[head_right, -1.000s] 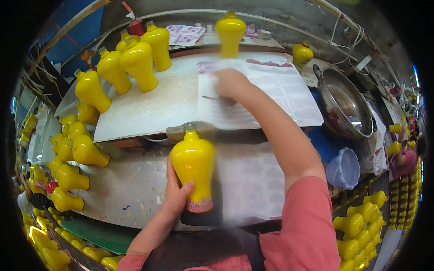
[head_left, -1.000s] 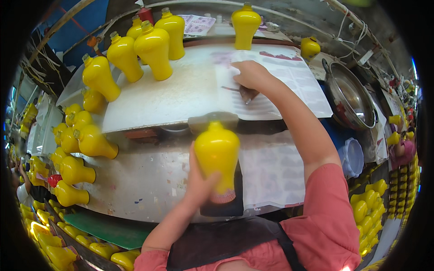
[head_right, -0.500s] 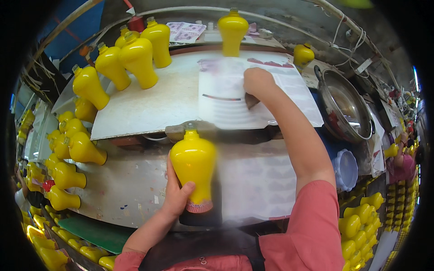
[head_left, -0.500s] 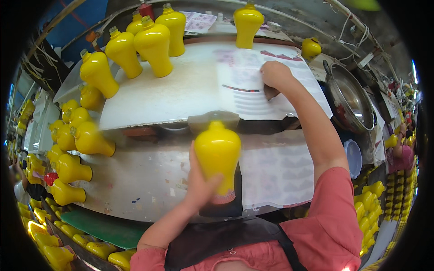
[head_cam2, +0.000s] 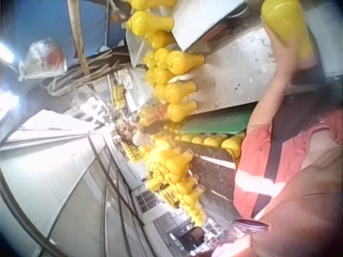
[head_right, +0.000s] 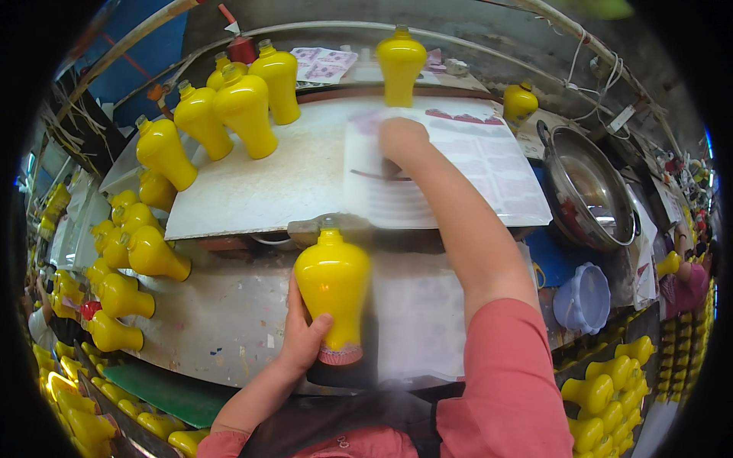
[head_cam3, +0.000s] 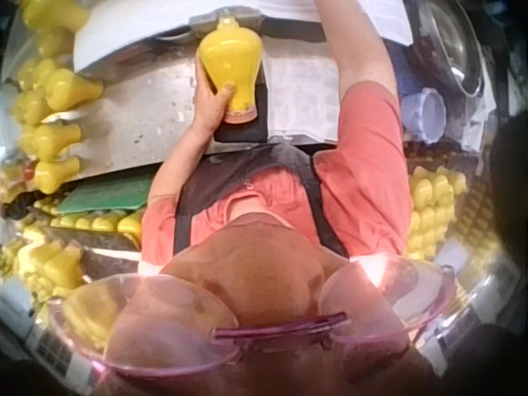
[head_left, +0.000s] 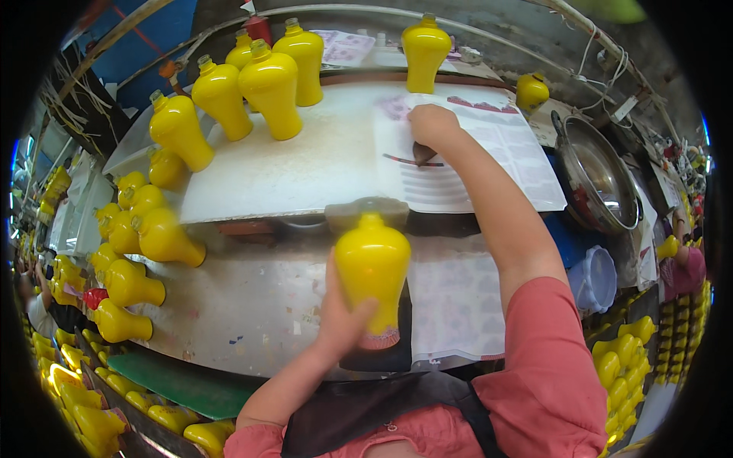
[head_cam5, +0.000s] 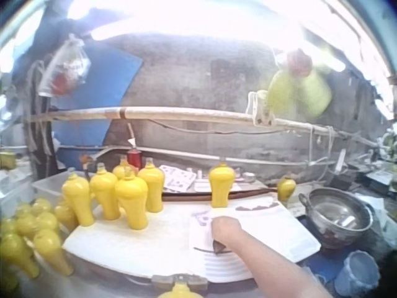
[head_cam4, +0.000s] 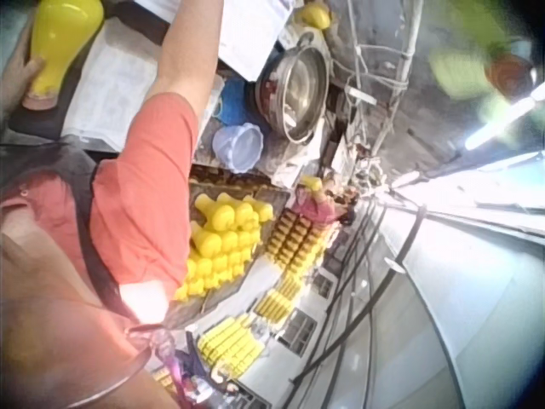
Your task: The person applies decorative stickers to yellow ceramic vases on a workbench. They peel stickers from a sheet, place them on the vase body, smooth them with fingers, and then place the finished vase on a nearby tray. The process is repeated for multiple vases.
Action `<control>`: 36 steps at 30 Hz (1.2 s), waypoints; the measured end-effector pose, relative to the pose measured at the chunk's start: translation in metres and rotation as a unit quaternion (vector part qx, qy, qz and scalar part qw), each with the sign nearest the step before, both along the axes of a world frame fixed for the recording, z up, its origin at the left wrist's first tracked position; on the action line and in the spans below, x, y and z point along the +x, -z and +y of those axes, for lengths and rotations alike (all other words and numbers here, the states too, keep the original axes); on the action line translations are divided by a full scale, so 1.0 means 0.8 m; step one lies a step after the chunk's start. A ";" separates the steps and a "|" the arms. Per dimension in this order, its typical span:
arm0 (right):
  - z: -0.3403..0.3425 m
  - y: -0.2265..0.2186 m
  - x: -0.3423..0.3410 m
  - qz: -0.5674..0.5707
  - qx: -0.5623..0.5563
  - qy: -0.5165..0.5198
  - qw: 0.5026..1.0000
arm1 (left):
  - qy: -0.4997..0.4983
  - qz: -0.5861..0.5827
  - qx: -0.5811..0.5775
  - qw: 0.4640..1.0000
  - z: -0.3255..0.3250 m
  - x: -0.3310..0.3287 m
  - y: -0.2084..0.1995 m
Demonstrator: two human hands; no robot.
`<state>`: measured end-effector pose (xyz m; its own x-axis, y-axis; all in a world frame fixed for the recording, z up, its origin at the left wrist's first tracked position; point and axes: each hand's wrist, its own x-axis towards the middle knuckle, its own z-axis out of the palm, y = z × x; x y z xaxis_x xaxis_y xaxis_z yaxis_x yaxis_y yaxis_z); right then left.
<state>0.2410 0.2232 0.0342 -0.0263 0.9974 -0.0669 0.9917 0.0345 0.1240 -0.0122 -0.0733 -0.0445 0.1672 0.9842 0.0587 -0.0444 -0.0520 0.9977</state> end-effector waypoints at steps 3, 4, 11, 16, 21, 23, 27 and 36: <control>-0.020 -0.007 0.034 -0.030 -0.010 0.012 0.999 | 0.008 -0.030 -0.008 0.999 0.000 -0.001 0.000; -0.030 -0.010 0.049 -0.043 -0.017 0.020 0.999 | 0.008 -0.016 -0.007 1.000 0.000 -0.001 0.000; -0.089 -0.037 0.129 -0.072 -0.030 0.107 0.991 | 0.009 -0.038 -0.014 0.999 0.000 0.000 -0.001; -0.073 -0.015 0.076 0.120 0.049 -0.028 0.991 | 0.010 -0.053 -0.017 0.998 0.000 0.001 0.002; -0.020 0.000 0.028 0.037 0.010 -0.007 0.999 | -0.005 -0.031 -0.020 0.999 0.000 -0.001 0.006; -0.013 0.000 0.026 0.047 -0.002 0.034 0.998 | -0.005 -0.018 -0.010 1.000 -0.001 -0.001 0.007; -0.036 -0.006 0.049 -0.003 -0.001 0.042 0.999 | 0.003 -0.051 -0.016 0.999 -0.002 0.000 0.007; -0.084 -0.015 0.142 0.042 0.067 0.101 0.992 | 0.008 -0.084 -0.023 0.996 0.001 0.001 0.004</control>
